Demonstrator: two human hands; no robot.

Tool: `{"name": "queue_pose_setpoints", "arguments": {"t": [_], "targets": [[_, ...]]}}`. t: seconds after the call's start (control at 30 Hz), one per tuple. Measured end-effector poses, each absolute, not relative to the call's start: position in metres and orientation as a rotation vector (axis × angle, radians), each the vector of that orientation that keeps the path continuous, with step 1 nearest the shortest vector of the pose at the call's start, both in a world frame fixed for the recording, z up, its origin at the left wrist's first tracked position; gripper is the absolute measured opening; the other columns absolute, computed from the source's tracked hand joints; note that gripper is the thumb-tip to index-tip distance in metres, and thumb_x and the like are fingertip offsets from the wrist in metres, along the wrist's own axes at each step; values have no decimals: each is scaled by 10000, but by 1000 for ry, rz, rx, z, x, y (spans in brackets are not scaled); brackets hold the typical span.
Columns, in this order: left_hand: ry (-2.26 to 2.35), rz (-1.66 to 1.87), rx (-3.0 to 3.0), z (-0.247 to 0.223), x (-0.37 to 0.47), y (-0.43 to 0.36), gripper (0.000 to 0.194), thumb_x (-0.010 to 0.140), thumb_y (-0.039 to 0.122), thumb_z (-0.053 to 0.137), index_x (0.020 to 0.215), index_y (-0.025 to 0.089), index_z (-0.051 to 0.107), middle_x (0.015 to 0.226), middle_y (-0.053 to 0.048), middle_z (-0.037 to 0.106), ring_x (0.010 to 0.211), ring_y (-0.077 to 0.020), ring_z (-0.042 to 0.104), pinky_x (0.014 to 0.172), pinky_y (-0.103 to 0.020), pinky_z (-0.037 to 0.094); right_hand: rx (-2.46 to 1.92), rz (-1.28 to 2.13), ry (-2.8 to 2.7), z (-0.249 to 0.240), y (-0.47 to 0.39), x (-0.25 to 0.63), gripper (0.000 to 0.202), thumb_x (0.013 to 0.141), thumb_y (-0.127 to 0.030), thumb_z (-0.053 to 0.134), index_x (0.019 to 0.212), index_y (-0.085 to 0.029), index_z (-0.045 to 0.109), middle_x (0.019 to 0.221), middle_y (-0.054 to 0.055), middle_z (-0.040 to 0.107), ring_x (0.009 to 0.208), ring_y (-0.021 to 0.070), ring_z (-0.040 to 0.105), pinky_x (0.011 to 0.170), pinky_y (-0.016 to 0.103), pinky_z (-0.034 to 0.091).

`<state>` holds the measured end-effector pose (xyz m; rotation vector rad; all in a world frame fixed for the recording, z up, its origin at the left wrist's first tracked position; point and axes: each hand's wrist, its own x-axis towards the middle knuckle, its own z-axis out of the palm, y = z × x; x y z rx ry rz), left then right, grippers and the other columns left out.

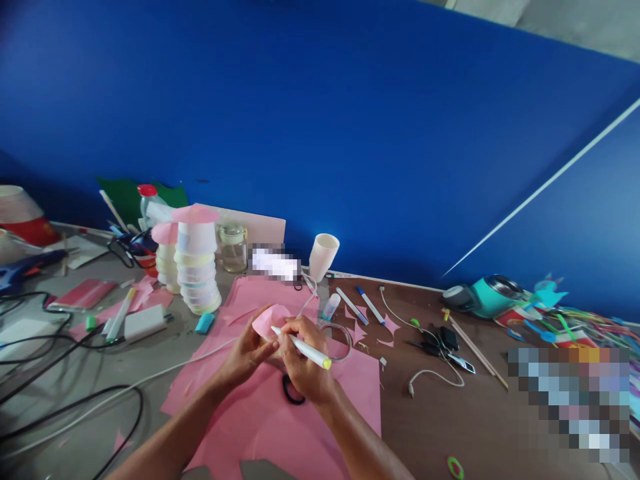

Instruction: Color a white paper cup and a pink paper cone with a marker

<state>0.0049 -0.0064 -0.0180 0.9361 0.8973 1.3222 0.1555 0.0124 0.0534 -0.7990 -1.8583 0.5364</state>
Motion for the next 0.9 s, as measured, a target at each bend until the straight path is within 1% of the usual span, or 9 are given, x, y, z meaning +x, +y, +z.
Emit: {"name": "queue_pose_setpoints", "arguments": {"t": [0.07, 0.13, 0.27, 0.37, 0.53, 0.7, 0.8, 0.9], "targets": [[923, 1309, 934, -17, 5, -7, 955, 747, 462, 795, 1508, 233, 266, 966, -53, 657, 723, -162, 626, 649, -299, 579, -801, 539, -1854, 53, 12, 155, 118, 903, -217, 527, 811, -218, 601, 776, 22, 685, 673, 152, 654, 625, 254, 529], [938, 1316, 940, -16, 5, -7, 928, 749, 462, 794, 1495, 222, 296, 960, -51, 658, 723, -152, 616, 655, -284, 569, -796, 528, -1849, 53, 12, 155, 112, 900, -217, 534, 815, -218, 606, 792, 25, 688, 716, 159, 671, 649, 256, 537], [922, 1342, 949, -12, 5, -8, 905, 752, 446, 795, 1492, 243, 316, 1009, -62, 664, 806, -181, 634, 714, -305, 577, -758, 500, -1868, 53, 12, 154, 97, 897, -212, 543, 831, -222, 614, 801, 30, 695, 815, 182, 697, 715, 272, 551], [903, 1349, 945, -11, 5, -8, 889, 759, 431, 792, 1490, 248, 319, 1049, -71, 663, 845, -196, 644, 743, -321, 582, -748, 497, -1884, 53, 12, 153, 95, 895, -199, 539, 837, -223, 610, 804, 30, 694, 788, 174, 694, 711, 270, 554], [919, 1356, 939, -15, 5, -7, 878, 753, 416, 800, 1480, 233, 343, 947, -45, 674, 870, -213, 644, 752, -323, 577, -763, 466, -1899, 52, 13, 155, 115, 890, -189, 525, 815, -222, 607, 776, 32, 691, 834, 192, 705, 726, 280, 554], [934, 1388, 963, -16, 4, -6, 846, 739, 416, 812, 1457, 233, 403, 1022, -67, 680, 944, -239, 640, 800, -334, 569, -822, 520, -1875, 53, 12, 157, 138, 898, -211, 514, 794, -220, 604, 794, 39, 706, 846, 196, 708, 723, 285, 553], [922, 1396, 968, -12, 5, -8, 860, 740, 443, 805, 1467, 240, 393, 1044, -70, 677, 918, -236, 646, 803, -352, 570, -786, 524, -1883, 55, 11, 156, 122, 891, -212, 532, 807, -221, 619, 796, 37, 709, 879, 198, 713, 741, 276, 556], [924, 1389, 975, -8, 6, -8, 882, 736, 467, 802, 1475, 245, 374, 1052, -72, 672, 873, -225, 648, 771, -354, 574, -763, 498, -1887, 55, 11, 154, 107, 889, -211, 543, 822, -224, 626, 797, 37, 708, 862, 196, 713, 749, 276, 561]]}}
